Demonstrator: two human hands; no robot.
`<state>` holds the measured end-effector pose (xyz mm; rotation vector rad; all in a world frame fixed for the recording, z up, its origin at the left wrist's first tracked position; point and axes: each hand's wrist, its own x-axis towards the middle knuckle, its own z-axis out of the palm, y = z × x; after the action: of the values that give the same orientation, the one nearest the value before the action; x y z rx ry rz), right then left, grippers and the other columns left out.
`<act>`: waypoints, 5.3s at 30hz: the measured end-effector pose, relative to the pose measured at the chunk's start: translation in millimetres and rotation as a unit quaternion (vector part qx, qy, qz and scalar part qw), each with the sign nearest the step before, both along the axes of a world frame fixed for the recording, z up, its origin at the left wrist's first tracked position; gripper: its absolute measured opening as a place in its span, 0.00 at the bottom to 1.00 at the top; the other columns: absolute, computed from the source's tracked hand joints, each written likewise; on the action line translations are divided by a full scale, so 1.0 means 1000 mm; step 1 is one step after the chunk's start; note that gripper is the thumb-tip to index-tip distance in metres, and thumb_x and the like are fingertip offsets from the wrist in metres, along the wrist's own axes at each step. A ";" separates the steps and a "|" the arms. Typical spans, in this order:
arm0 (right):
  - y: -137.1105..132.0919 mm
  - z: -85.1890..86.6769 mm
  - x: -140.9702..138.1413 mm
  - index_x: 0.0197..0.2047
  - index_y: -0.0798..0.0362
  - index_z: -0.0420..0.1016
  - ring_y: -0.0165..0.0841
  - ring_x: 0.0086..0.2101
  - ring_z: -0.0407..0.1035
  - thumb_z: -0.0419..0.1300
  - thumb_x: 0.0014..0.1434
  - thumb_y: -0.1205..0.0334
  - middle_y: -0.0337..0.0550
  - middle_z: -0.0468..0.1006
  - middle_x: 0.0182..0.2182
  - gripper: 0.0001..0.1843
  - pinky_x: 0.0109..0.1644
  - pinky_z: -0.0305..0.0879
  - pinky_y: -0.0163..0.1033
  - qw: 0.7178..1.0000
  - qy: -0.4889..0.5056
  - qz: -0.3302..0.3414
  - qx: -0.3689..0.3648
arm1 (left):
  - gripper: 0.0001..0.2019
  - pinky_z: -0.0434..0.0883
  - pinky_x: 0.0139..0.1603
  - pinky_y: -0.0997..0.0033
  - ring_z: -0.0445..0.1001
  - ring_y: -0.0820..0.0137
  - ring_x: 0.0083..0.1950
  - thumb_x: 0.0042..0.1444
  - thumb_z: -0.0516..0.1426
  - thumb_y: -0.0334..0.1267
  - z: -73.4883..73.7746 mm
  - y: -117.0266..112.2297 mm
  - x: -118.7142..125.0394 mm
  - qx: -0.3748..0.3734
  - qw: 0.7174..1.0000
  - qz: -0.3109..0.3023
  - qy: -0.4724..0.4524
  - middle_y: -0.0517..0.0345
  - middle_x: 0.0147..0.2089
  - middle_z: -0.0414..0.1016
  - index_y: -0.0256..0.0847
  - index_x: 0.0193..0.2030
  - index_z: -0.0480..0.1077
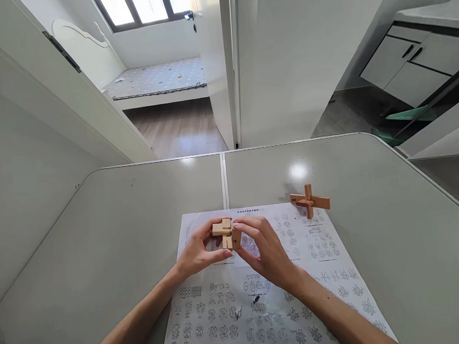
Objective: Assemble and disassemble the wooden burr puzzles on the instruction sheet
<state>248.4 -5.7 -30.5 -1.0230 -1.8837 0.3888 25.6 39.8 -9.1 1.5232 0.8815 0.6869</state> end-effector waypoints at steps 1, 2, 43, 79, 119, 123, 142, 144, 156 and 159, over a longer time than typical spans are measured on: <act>0.000 0.000 0.000 0.73 0.36 0.58 0.50 0.59 0.72 0.64 0.70 0.66 0.51 0.75 0.60 0.35 0.59 0.75 0.60 1.000 0.003 0.007 -0.002 | 0.33 0.74 0.47 0.67 0.77 0.60 0.49 0.53 0.73 0.50 0.000 0.000 0.000 0.001 1.000 -0.002 -0.003 0.49 0.53 0.80 0.44 0.64 0.72; 0.000 0.001 0.001 0.73 0.36 0.58 0.49 0.60 0.72 0.64 0.70 0.67 0.51 0.75 0.60 0.34 0.60 0.75 0.60 1.000 0.005 0.015 -0.004 | 0.33 0.74 0.48 0.67 0.77 0.60 0.50 0.53 0.74 0.49 -0.001 0.000 -0.001 0.002 1.000 -0.005 -0.005 0.49 0.53 0.80 0.44 0.64 0.72; -0.003 -0.007 -0.001 0.75 0.43 0.53 0.28 0.21 0.61 0.58 0.69 0.65 0.28 0.69 0.25 0.34 0.25 0.62 0.30 0.979 0.034 0.024 -0.198 | 0.32 0.79 0.42 0.68 0.78 0.65 0.45 0.59 0.69 0.48 0.004 -0.008 0.002 0.021 0.999 -0.031 0.032 0.51 0.52 0.75 0.47 0.66 0.63; -0.005 -0.009 -0.003 0.68 0.47 0.58 0.30 0.21 0.68 0.57 0.75 0.57 0.32 0.73 0.26 0.23 0.26 0.63 0.34 0.996 -0.078 -0.045 -0.006 | 0.36 0.73 0.28 0.71 0.77 0.71 0.27 0.58 0.70 0.55 0.006 -0.003 -0.001 -0.121 0.986 -0.108 -0.046 0.60 0.38 0.76 0.48 0.66 0.59; 0.012 0.013 0.020 0.69 0.52 0.66 0.40 0.35 0.81 0.56 0.72 0.34 0.49 0.82 0.37 0.36 0.28 0.80 0.39 0.765 0.284 0.241 -0.526 | 0.32 0.75 0.36 0.71 0.78 0.69 0.35 0.56 0.67 0.36 -0.009 -0.017 0.006 0.114 0.990 -0.008 0.079 0.62 0.42 0.78 0.50 0.65 0.61; 0.013 0.014 0.017 0.66 0.53 0.70 0.38 0.35 0.79 0.57 0.72 0.35 0.49 0.81 0.40 0.33 0.36 0.82 0.43 0.768 0.291 0.236 -0.520 | 0.32 0.76 0.38 0.70 0.79 0.68 0.36 0.56 0.67 0.37 -0.006 -0.018 0.007 0.123 0.989 -0.009 0.080 0.61 0.42 0.79 0.48 0.64 0.61; 0.011 0.015 0.012 0.67 0.44 0.76 0.48 0.60 0.74 0.70 0.65 0.44 0.51 0.79 0.62 0.31 0.65 0.71 0.55 0.762 0.321 0.202 -0.525 | 0.33 0.81 0.53 0.61 0.80 0.60 0.55 0.58 0.70 0.39 -0.004 -0.014 0.010 0.332 0.940 0.047 0.069 0.50 0.59 0.74 0.51 0.67 0.64; 0.010 0.015 0.010 0.67 0.44 0.76 0.48 0.59 0.74 0.69 0.65 0.46 0.50 0.79 0.62 0.29 0.64 0.71 0.54 0.763 0.324 0.192 -0.525 | 0.31 0.82 0.51 0.63 0.80 0.61 0.54 0.59 0.70 0.38 -0.004 -0.014 0.011 0.344 0.935 0.055 0.063 0.51 0.58 0.74 0.50 0.67 0.65; 0.007 0.019 0.006 0.63 0.46 0.78 0.47 0.57 0.76 0.68 0.66 0.47 0.49 0.82 0.57 0.25 0.63 0.73 0.53 0.789 0.303 0.136 -0.516 | 0.33 0.83 0.47 0.63 0.81 0.62 0.51 0.56 0.72 0.41 -0.011 -0.013 0.009 0.364 0.927 0.046 0.077 0.50 0.57 0.75 0.49 0.66 0.66; 0.006 0.022 0.005 0.62 0.47 0.79 0.47 0.56 0.77 0.68 0.65 0.48 0.49 0.82 0.56 0.25 0.62 0.74 0.54 0.792 0.300 0.132 -0.515 | 0.33 0.83 0.48 0.63 0.81 0.62 0.51 0.56 0.72 0.40 -0.010 -0.013 0.010 0.358 0.929 0.043 0.081 0.50 0.57 0.75 0.49 0.67 0.65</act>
<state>253.1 0.8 -9.0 -1.0800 -1.1386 1.8178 35.6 27.0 -19.1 2.2250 0.8657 1.0295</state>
